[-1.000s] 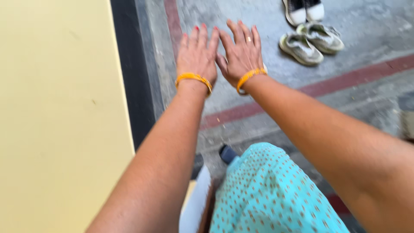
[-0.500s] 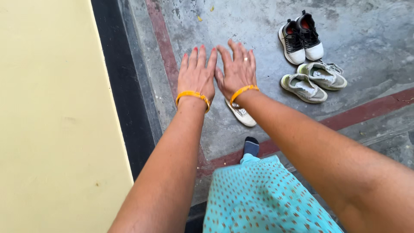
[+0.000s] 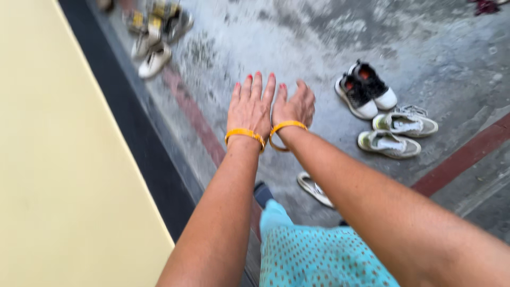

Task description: The person ties the laces of a pair of light blue sneakers, then picks up the shoes and places them into a metal cabinet. The person repeats this process with a pair of black and white sneakers and a pair of black and green sneakers, placing each pair into the cabinet.

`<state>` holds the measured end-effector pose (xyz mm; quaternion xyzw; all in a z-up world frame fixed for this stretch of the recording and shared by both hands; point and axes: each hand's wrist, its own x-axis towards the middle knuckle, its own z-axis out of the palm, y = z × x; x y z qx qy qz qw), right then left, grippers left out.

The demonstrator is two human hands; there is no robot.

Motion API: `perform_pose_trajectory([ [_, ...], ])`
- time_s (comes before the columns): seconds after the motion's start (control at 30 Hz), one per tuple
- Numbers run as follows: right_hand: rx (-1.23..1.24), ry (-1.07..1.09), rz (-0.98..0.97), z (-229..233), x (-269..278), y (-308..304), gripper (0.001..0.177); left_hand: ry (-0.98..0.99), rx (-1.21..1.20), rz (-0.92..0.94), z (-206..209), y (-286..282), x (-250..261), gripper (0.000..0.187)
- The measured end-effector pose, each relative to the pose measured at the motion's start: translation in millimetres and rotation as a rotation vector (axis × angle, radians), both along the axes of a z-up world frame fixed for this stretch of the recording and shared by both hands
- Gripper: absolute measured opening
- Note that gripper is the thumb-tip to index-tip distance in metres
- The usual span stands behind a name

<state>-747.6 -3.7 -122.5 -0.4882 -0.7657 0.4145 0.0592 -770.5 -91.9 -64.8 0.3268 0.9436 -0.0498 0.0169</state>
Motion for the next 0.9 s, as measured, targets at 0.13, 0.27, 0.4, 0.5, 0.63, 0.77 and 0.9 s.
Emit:
perform_pose_trajectory([
  [0.13, -0.268, -0.109, -0.483, 20, -57, 1, 0.069, 0.061, -0.101, -0.186, 16, 5, -69, 0.067],
  [0.27, -0.435, -0.143, -0.683, 29, -95, 17, 0.071, 0.016, -0.118, -0.303, 32, 29, -129, 0.07],
  [0.4, -0.548, -0.093, -0.843, 18, -119, 54, 0.068, 0.001, -0.16, -0.443, 33, 72, -172, 0.072],
  [0.5, -0.499, -0.116, -0.94, 13, -144, 94, 0.067, 0.006, -0.159, -0.574, 27, 118, -202, 0.073],
  [0.63, -0.433, -0.018, -1.084, 16, -179, 166, 0.068, 0.007, -0.025, -0.725, 14, 200, -240, 0.061],
  [0.77, -0.546, -0.061, -1.181, 25, -196, 232, 0.066, 0.052, -0.101, -0.849, 11, 273, -262, 0.067],
  [0.9, -0.465, 0.043, -1.368, 24, -208, 295, 0.069, 0.03, -0.029, -1.009, 7, 346, -277, 0.065],
])
